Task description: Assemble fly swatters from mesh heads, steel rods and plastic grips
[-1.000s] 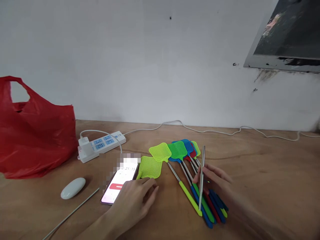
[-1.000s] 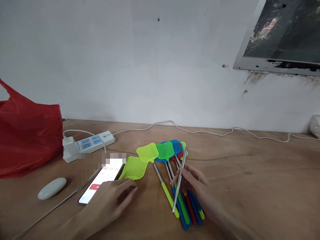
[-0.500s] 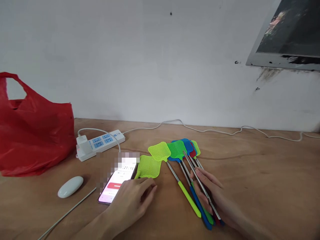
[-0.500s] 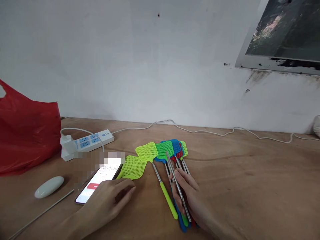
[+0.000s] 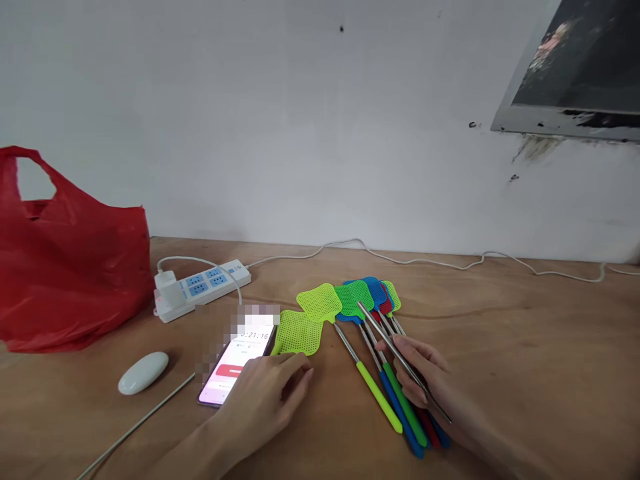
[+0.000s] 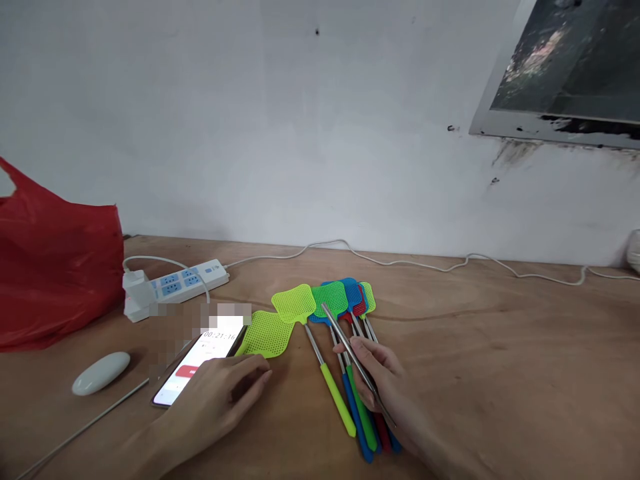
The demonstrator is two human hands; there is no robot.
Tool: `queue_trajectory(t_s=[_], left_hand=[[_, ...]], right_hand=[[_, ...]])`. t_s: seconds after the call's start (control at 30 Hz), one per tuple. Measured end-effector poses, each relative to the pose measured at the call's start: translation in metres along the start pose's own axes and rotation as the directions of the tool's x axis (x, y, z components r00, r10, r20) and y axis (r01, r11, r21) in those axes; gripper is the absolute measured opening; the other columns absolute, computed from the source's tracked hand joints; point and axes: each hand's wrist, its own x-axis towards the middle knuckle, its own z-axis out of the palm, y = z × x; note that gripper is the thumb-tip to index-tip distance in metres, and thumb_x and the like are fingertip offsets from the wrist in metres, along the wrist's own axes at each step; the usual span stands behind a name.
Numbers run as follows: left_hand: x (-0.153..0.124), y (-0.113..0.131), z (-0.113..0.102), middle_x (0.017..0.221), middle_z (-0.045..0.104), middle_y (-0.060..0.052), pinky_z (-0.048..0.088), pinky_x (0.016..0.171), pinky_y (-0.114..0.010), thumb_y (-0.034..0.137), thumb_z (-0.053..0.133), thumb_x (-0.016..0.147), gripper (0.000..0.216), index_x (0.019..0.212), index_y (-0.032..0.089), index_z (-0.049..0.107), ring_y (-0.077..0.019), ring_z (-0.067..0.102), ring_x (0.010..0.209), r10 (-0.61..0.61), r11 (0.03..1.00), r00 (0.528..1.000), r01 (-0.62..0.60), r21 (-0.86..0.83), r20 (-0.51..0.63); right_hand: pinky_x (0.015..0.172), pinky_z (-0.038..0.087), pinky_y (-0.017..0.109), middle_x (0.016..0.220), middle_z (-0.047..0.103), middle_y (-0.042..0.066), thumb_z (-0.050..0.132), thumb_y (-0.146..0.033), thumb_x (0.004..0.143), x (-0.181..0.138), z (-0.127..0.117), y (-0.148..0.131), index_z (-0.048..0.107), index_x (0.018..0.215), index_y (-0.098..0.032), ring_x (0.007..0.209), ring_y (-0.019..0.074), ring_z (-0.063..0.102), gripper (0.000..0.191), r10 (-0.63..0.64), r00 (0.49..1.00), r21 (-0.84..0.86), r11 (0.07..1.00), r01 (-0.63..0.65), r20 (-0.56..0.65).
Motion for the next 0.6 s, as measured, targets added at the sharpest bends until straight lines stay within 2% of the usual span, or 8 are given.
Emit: queue_trajectory(t_s=[0.1,0.2,0.3,0.37,0.4,0.47,0.6], left_hand=[[-0.001,-0.002,0.001,0.07,0.067,0.001,0.033,0.055,-0.028,0.029,0.041,0.101,0.026,0.087,0.024,0.063,-0.0178,0.059,0.056,0.0,1.0,0.999,0.0,-0.005,-0.033],[-0.001,-0.004,0.001,0.086,0.069,-0.001,0.039,0.055,-0.028,0.027,0.044,0.1,0.019,0.11,0.024,0.06,-0.0178,0.061,0.059,0.008,0.999,0.987,-0.014,-0.036,-0.159],[0.0,-0.003,-0.002,0.116,0.065,-0.008,0.05,0.072,-0.033,0.023,0.046,0.099,0.031,0.13,0.023,0.048,-0.0223,0.066,0.086,0.074,0.996,0.949,-0.087,-0.027,-0.307],[0.001,-0.001,-0.004,0.128,0.059,-0.011,0.05,0.09,-0.038,0.021,0.047,0.1,0.036,0.135,0.023,0.043,-0.0267,0.061,0.11,0.159,0.986,0.929,-0.164,0.015,-0.334],[0.001,0.0,-0.005,0.13,0.059,-0.012,0.047,0.095,-0.04,0.022,0.048,0.101,0.036,0.137,0.022,0.042,-0.028,0.058,0.117,0.205,0.978,0.924,-0.205,0.034,-0.322],[0.001,0.003,-0.005,0.126,0.062,-0.011,0.047,0.095,-0.041,0.026,0.049,0.104,0.032,0.135,0.022,0.043,-0.0285,0.058,0.114,0.298,0.954,0.924,-0.294,0.055,-0.24],[-0.001,0.009,-0.003,0.094,0.068,-0.003,0.047,0.078,-0.038,0.024,0.041,0.107,0.014,0.112,0.022,0.054,-0.0238,0.061,0.082,0.423,0.905,0.905,-0.421,0.052,-0.042]], right_hand=[[0.04,0.014,0.019,0.045,0.043,-0.01,0.083,-0.066,0.061,-0.002,-0.001,0.0,0.069,0.102,-0.014,0.039,0.0039,0.027,0.068,0.04,0.999,-0.007,0.999,-0.04,-0.002],[0.038,0.016,0.018,0.051,0.048,-0.01,0.085,-0.067,0.057,-0.003,-0.001,0.002,0.068,0.111,-0.015,0.038,0.0032,0.029,0.076,0.046,0.997,-0.075,0.996,-0.042,0.055],[0.038,0.022,0.019,0.055,0.053,-0.008,0.081,-0.07,0.06,-0.003,-0.002,0.005,0.069,0.113,-0.017,0.037,0.0034,0.032,0.076,0.044,0.993,-0.211,0.977,-0.019,0.112],[0.039,0.029,0.02,0.058,0.057,-0.005,0.08,-0.069,0.062,-0.004,-0.002,0.006,0.073,0.104,-0.017,0.04,0.0058,0.039,0.067,0.025,0.992,-0.311,0.95,0.015,0.122],[0.04,0.032,0.02,0.06,0.058,-0.004,0.08,-0.068,0.064,-0.004,-0.002,0.006,0.075,0.099,-0.018,0.043,0.0076,0.044,0.061,0.004,0.992,-0.358,0.933,0.043,0.129],[0.045,0.041,0.022,0.065,0.063,0.0,0.08,-0.063,0.068,-0.005,-0.002,0.005,0.078,0.092,-0.019,0.053,0.0118,0.054,0.05,-0.053,0.986,-0.438,0.891,0.117,0.156],[0.063,0.054,0.028,0.08,0.073,0.005,0.075,-0.057,0.079,-0.005,-0.005,0.013,0.081,0.093,-0.023,0.072,0.0188,0.066,0.037,-0.171,0.959,-0.515,0.815,0.267,0.227]])
